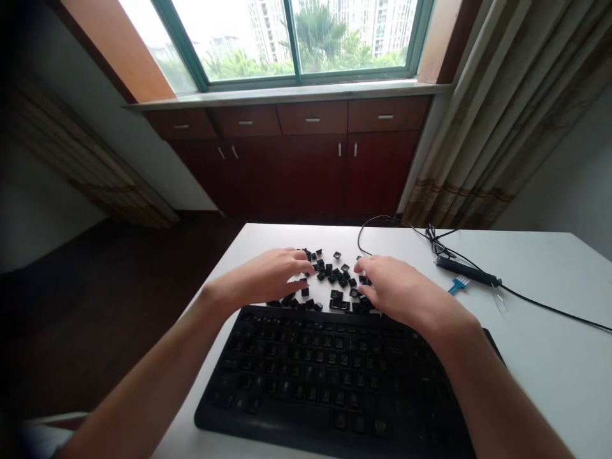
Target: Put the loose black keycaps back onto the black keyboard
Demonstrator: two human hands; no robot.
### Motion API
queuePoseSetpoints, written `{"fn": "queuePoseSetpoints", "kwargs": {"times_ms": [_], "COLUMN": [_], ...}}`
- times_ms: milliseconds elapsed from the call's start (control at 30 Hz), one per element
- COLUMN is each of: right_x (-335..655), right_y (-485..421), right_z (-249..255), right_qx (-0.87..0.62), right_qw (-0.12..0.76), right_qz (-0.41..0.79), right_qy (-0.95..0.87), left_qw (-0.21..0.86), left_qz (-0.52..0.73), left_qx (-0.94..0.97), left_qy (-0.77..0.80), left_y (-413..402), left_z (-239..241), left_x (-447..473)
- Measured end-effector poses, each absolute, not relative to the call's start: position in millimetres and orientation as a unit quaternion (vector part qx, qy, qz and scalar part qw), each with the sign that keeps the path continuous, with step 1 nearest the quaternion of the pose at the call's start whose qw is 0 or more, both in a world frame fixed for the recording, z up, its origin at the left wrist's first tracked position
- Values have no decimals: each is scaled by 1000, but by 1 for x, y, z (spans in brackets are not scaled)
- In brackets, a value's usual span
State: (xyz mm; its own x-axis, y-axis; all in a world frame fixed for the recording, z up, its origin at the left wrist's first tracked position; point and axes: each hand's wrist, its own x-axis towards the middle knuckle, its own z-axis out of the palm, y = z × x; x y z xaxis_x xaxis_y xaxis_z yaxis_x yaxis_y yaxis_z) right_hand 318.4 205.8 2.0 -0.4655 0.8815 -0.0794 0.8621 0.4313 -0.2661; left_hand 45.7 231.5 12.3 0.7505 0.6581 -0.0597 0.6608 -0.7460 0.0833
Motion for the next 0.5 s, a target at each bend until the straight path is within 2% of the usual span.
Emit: {"fn": "queuePoseSetpoints", "kwargs": {"times_ms": [233, 500], "right_x": [301, 298], "right_y": [207, 209], "right_z": [-5, -5], "right_qx": [-544, -532], "right_qw": [35, 36], "right_qz": [109, 113], "right_qy": [-831, -838], "left_qw": [32, 24], "left_qz": [38, 59], "left_qx": [953, 948], "left_qy": [298, 311], "left_y": [237, 241], "left_z": [-8, -15], "left_x": [55, 57]}}
